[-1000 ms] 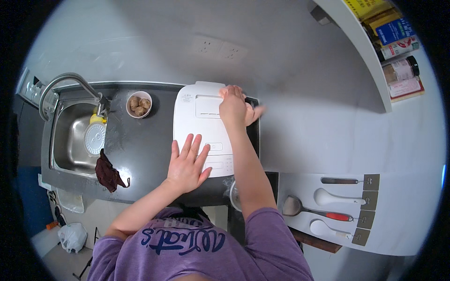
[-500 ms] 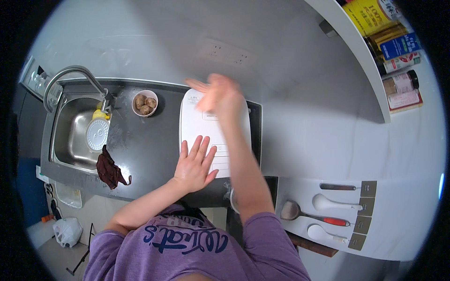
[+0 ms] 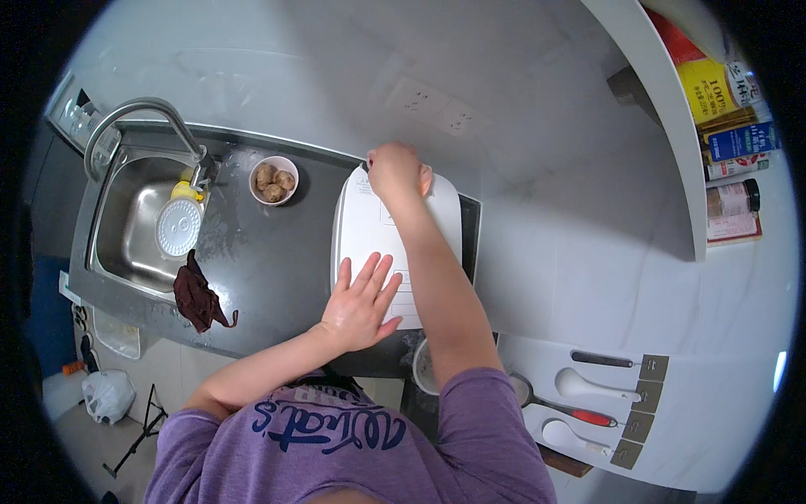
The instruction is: The person cleans a rice cooker and its lid using a yellow sponge and a pink cloth. They wipe the interior and exterior surfaces, rinse the lid under running water, and dry the components with the cloth.
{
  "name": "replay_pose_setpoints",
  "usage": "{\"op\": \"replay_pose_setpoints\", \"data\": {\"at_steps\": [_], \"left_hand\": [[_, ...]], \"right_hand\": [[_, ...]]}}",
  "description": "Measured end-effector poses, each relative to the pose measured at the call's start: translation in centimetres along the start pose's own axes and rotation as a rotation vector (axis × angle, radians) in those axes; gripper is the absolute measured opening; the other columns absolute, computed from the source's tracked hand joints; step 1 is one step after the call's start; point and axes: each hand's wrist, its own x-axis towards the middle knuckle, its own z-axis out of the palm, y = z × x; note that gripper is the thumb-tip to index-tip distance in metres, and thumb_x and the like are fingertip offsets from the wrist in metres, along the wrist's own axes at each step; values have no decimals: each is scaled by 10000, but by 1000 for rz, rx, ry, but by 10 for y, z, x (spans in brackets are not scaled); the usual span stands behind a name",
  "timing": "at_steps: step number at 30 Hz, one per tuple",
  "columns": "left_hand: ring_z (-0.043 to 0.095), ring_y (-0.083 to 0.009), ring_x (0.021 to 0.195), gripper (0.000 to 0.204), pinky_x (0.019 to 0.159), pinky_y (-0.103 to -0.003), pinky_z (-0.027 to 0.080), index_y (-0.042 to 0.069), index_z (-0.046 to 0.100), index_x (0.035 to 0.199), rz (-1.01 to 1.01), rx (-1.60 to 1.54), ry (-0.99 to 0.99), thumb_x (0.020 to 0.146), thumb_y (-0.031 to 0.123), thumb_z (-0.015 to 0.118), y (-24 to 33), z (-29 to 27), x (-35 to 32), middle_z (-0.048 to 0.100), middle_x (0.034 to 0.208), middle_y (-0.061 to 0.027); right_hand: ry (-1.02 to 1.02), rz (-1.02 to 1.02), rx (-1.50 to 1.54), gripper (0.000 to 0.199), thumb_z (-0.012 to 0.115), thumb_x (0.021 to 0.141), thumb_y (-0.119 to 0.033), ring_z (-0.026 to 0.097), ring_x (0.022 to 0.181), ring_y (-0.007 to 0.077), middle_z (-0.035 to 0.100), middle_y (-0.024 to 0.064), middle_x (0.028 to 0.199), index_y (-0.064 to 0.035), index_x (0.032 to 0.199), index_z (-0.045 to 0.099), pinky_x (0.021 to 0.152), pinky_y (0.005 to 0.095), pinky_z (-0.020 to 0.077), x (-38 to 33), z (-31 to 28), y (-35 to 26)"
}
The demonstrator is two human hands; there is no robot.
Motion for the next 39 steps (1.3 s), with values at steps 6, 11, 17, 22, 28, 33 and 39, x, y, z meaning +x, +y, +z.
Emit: {"op": "replay_pose_setpoints", "data": {"at_steps": [6,11,17,22,28,33,39], "left_hand": [[310,-410,1486,730,1122,-691,259,37,526,1439,5,-16,-9,896,516,621,-4,0,-1,372,1572,-258],[301,-405,1489,732,1119,-690,260,41,523,1446,3,-11,-34,897,516,618,-3,-1,-1,370,1572,-255],[304,-408,1488,730,1123,-687,251,41,532,1443,12,-20,-53,899,520,614,-5,-3,0,371,1573,-253],[254,-405,1512,740,1152,-679,209,39,506,1467,13,-21,-68,922,534,576,-4,0,1,346,1590,-251],[238,-420,1511,784,1133,-741,188,85,517,1469,15,-16,-115,839,532,648,0,9,4,395,1559,-233],[246,-422,1514,756,1161,-699,172,29,496,1476,32,45,-115,927,545,551,3,9,3,377,1571,-259],[310,-427,1486,739,1130,-704,225,15,538,1417,36,29,11,888,526,616,6,6,7,368,1572,-275]], "right_hand": [[8,166,281,241,557,978,-233,694,953,367,733,150,996,-123,1036,763,829,460,543,3,-3,56],[75,-6,2,260,579,987,-300,702,917,369,737,152,942,-131,1022,774,808,450,542,16,29,16],[270,-64,369,202,576,882,-222,681,814,352,686,162,836,-113,842,741,678,443,514,1,20,65],[329,13,80,220,575,902,-215,673,833,338,693,137,846,-86,835,740,743,446,527,-2,30,58],[134,-346,366,270,740,887,-309,712,901,252,762,80,972,-65,1003,733,771,404,557,-36,21,-68],[84,-350,1508,353,702,987,-294,657,948,117,726,86,1066,-45,1232,656,846,280,536,-71,11,-41],[331,136,435,474,531,1015,-390,594,1208,321,644,174,1262,-7,1276,629,1049,439,455,-44,37,102]]}}
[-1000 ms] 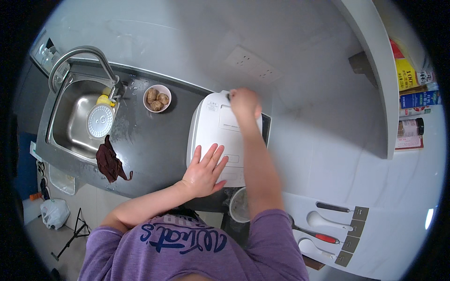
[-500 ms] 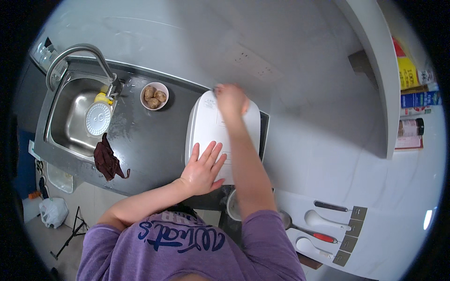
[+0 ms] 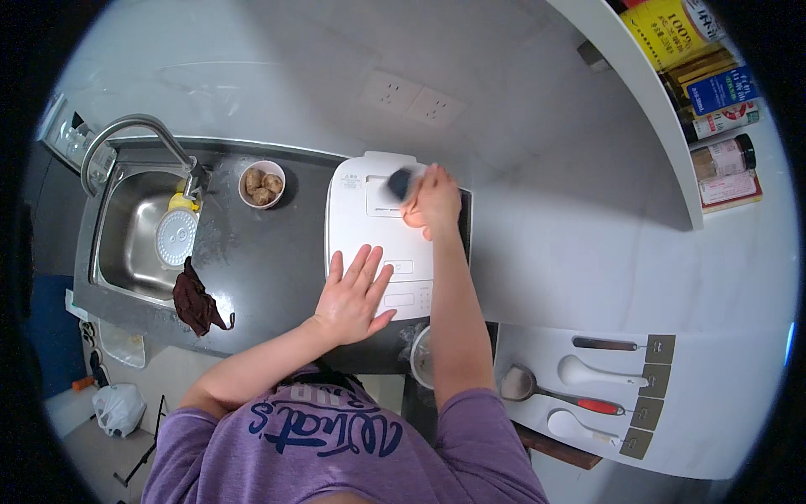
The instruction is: The person cleans a rice cooker and its lid using a yellow sponge and a pink cloth. They wipe the interior and exterior surfaces, rinse the lid under running water, and dry the components with the cloth.
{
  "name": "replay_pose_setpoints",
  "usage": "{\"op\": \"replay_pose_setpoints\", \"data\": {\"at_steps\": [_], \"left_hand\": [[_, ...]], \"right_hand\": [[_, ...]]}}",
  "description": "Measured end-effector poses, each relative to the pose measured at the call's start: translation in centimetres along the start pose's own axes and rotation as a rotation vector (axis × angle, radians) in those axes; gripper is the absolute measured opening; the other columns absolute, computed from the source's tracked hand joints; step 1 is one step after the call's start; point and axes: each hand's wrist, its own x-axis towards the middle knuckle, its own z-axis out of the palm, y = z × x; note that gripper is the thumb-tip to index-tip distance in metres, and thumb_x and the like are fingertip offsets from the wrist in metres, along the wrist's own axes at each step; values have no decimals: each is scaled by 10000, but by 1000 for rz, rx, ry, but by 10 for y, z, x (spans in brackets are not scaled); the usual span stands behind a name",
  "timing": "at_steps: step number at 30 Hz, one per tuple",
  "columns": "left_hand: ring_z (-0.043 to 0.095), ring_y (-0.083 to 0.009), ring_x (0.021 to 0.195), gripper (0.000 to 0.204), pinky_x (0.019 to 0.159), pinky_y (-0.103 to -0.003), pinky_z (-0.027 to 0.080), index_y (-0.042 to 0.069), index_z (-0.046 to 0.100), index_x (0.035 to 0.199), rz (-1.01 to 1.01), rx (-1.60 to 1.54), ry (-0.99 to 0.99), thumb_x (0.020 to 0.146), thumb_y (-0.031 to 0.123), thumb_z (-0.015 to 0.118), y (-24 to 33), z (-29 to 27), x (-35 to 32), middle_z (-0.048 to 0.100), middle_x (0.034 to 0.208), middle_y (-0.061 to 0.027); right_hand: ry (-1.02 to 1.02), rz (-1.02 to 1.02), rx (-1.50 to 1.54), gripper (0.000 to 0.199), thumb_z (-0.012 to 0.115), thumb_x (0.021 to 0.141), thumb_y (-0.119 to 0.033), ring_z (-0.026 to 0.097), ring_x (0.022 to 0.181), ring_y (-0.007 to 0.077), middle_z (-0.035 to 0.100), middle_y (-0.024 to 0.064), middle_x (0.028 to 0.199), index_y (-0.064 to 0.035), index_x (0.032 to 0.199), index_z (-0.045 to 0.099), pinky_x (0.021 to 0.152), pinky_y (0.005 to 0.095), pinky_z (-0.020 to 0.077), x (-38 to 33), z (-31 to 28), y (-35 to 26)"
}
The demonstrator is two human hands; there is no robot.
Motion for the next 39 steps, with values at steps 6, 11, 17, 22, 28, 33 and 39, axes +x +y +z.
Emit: {"op": "replay_pose_setpoints", "data": {"at_steps": [6,11,17,22,28,33,39], "left_hand": [[315,-412,1489,744,1125,-704,241,16,542,1412,-7,6,-28,874,523,628,-1,2,0,382,1569,-263],[310,-401,1495,734,1170,-685,173,44,515,1443,26,38,-7,899,535,560,-3,11,-4,369,1588,-248],[276,-390,1517,767,1218,-586,165,74,427,1521,-50,156,-273,936,567,472,3,12,-1,270,1647,-228],[380,-430,1448,750,1160,-597,294,-6,541,1415,24,44,7,889,522,622,2,2,2,468,1492,-285],[368,-437,1454,756,1161,-591,298,-17,534,1415,35,8,34,885,514,629,3,5,5,420,1532,-290],[352,-435,1463,769,1190,-579,260,-11,522,1432,36,-5,-49,881,518,608,-1,11,3,426,1533,-276],[313,-422,1490,795,1228,-544,198,1,437,1505,25,57,-82,921,534,523,2,11,2,370,1576,-284]], "right_hand": [[-138,-299,-357,414,504,961,-289,572,1251,372,663,205,1247,-14,1244,630,1093,455,422,2,51,-58],[-269,-492,60,240,637,787,-53,546,1276,280,688,93,1223,-107,990,753,1044,371,466,-75,67,-137],[-709,-704,857,261,637,874,-94,683,1056,298,713,116,1152,-96,1122,716,931,393,534,-128,41,-131],[7,-64,915,349,520,1044,-300,678,1039,268,638,125,1163,-19,1245,574,941,423,544,-74,-28,-30],[117,-204,-118,442,539,975,-158,520,1316,316,638,128,1291,-221,1412,562,1076,461,439,-44,7,-7],[78,-372,-26,458,480,973,-77,532,1340,311,633,131,1346,-297,1346,629,1126,420,417,-62,41,-94],[-748,-779,205,237,672,776,-1,679,1024,305,730,76,1029,-105,980,735,909,401,542,-116,18,-122]]}}
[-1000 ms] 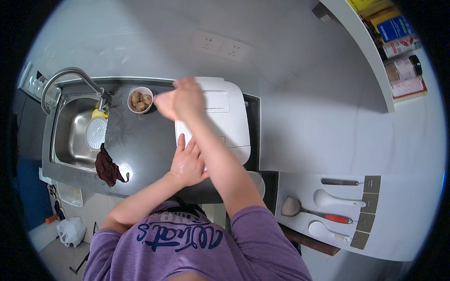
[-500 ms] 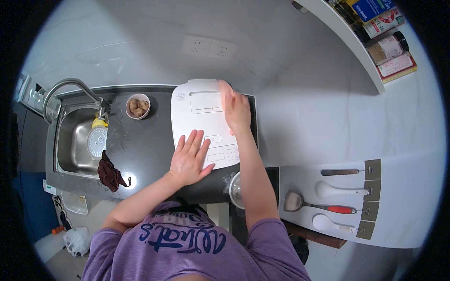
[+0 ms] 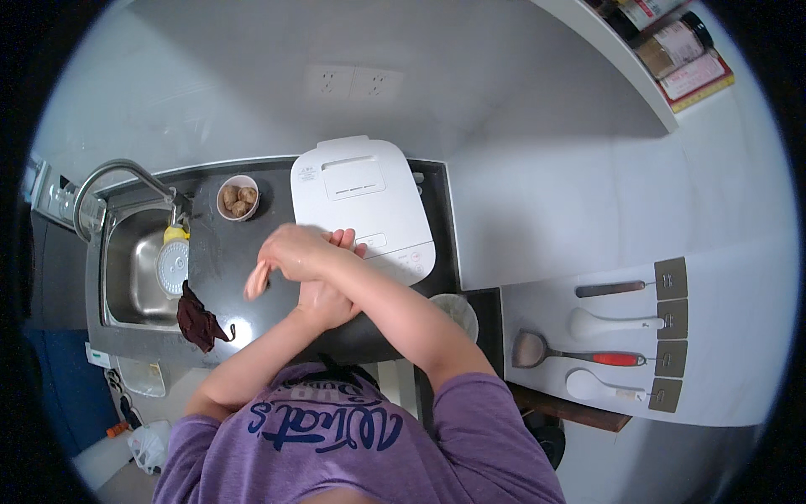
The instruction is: The person cleans a rice cooker and its lid using a yellow sponge and a pink cloth. They wipe the interior and exterior surfaces, rinse the lid under running water, and dry the components with the cloth.
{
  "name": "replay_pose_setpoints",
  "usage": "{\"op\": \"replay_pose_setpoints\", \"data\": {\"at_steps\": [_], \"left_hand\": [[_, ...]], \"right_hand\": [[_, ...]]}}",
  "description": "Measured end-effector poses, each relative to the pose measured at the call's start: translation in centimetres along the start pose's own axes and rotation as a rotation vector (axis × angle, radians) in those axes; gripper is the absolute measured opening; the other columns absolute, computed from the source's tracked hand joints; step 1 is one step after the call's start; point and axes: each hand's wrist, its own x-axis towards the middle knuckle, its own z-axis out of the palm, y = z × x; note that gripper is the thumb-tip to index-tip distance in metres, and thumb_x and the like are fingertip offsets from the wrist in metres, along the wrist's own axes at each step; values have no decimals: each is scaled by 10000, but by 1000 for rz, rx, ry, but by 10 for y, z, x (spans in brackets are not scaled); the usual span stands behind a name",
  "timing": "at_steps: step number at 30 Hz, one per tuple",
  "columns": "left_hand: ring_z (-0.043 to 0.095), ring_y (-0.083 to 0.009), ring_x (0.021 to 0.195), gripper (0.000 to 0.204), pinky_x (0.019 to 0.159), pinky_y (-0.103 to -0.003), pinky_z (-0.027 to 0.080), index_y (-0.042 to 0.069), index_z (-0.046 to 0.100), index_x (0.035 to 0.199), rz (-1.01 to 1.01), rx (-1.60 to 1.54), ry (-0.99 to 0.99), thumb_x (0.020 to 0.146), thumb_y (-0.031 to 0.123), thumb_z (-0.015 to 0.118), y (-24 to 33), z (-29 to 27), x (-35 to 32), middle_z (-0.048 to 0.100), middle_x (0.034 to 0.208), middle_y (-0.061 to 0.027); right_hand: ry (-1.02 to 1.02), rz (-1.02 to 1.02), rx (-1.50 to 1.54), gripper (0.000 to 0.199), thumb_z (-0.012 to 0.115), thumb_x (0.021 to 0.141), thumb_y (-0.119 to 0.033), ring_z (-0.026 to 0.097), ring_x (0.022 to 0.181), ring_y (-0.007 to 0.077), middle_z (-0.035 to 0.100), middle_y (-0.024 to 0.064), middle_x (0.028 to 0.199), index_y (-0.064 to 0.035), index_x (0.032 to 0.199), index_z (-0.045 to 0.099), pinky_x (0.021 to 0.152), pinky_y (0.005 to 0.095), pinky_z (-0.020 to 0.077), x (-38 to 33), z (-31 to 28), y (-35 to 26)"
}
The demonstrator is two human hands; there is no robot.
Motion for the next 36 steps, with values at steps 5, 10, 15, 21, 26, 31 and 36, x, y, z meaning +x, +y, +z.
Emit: {"op": "replay_pose_setpoints", "data": {"at_steps": [5,10,15,21,26,31,36], "left_hand": [[407,-435,1438,760,1148,-544,353,-5,550,1409,35,-23,115,868,512,682,1,-6,4,419,1533,-298],[442,-416,1419,772,1133,-537,378,-7,536,1420,65,-25,123,860,501,691,-5,-14,6,458,1513,-275],[407,-443,1435,927,1141,-547,361,-1,407,1512,35,-102,141,810,508,738,-11,-8,3,414,1534,-293],[221,-534,1490,1093,1197,-535,265,-6,200,1590,-29,-347,415,795,504,751,-22,4,-4,175,1619,-349],[131,-345,1564,920,1252,-451,131,108,15,1645,-331,-1319,612,981,537,486,-31,1,-4,99,1689,-205],[323,-299,1499,668,1193,-446,310,242,105,1650,-606,-1715,750,1082,543,286,-63,-19,-16,301,1625,-142],[219,-322,1541,770,1196,-600,196,184,159,1640,-939,-1719,483,1047,661,270,-76,-23,-31,283,1648,-135]], "right_hand": [[387,-128,519,323,530,901,21,656,1116,245,719,60,1151,-82,1118,746,1003,359,500,-28,-82,75],[627,206,-232,401,502,989,-83,537,1330,306,593,104,1429,-78,1374,613,1125,415,418,-80,-91,163],[771,270,-227,385,524,1002,-137,518,1348,335,562,144,1459,-49,1369,604,1128,427,415,-142,-27,130],[816,419,-382,389,546,951,-97,538,1322,363,576,170,1440,-32,1326,630,1110,452,414,-151,24,31],[896,365,-358,372,597,871,-41,583,1278,344,644,172,1334,-9,1232,676,1078,464,437,-102,64,-21],[675,105,143,268,596,909,-62,675,1119,314,719,156,1157,-8,1149,704,1000,423,505,-95,46,-25],[965,291,261,324,411,1072,-197,715,940,290,753,130,1059,-29,1096,686,835,385,542,-49,-54,34]]}}
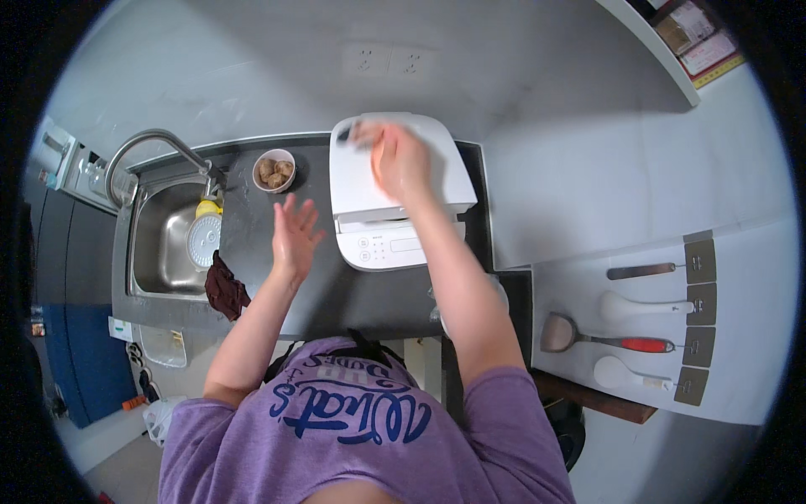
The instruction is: The person cleans a rice cooker and its lid using a yellow sponge and a pink cloth. They wipe the interior and exterior surfaces, rinse the lid under running water, and dry the components with the cloth.
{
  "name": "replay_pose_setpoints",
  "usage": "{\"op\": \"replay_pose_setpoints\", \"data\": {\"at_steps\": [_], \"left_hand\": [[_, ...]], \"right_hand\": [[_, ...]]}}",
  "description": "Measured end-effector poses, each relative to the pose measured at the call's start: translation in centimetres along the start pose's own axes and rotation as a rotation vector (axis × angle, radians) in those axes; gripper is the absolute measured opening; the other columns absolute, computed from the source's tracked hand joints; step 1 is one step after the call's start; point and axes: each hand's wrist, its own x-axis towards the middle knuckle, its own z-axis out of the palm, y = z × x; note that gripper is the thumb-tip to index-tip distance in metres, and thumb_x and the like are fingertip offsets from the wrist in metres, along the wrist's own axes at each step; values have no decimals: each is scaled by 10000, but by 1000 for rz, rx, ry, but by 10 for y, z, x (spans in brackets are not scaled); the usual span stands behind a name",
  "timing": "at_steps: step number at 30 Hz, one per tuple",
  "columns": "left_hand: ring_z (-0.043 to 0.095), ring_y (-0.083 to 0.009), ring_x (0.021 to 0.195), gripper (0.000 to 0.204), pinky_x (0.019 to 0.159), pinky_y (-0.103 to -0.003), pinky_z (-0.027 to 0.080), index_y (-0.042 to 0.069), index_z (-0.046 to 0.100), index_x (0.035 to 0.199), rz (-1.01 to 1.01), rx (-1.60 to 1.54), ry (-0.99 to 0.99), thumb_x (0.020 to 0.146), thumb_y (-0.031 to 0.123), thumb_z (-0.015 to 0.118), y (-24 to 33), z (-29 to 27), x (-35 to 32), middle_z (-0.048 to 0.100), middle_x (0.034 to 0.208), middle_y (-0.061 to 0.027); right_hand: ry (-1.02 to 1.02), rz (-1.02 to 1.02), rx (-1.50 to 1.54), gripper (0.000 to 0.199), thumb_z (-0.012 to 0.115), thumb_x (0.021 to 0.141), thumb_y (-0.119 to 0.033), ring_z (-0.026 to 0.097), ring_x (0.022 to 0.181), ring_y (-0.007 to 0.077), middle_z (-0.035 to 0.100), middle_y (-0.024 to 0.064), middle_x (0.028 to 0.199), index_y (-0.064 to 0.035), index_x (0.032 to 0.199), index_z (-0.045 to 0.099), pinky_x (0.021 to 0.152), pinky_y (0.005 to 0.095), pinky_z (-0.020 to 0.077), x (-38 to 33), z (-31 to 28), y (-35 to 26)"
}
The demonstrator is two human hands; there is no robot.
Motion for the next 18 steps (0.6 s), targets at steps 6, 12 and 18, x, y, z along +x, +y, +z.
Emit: {"op": "replay_pose_setpoints", "data": {"at_steps": [6,12,18], "left_hand": [[185,-338,1554,723,1226,-567,157,109,243,1616,66,212,-178,1053,534,402,-7,15,-2,218,1682,-152],[351,-395,1484,633,1179,-453,334,72,450,1501,875,953,-356,957,319,660,31,41,0,315,1611,-256],[443,-348,1401,600,1152,-413,367,40,462,1482,773,729,-324,1015,394,592,94,91,54,452,1499,-225]], "right_hand": [[-50,101,-176,272,526,1031,-230,683,956,396,711,221,1022,-42,1153,680,855,433,529,22,26,25],[166,67,119,305,591,1046,-258,671,961,171,723,112,1030,20,1131,681,875,304,528,24,-36,-6],[338,115,1015,268,520,1003,-193,590,637,149,644,87,918,28,1127,607,517,294,495,-15,-128,-33]]}}
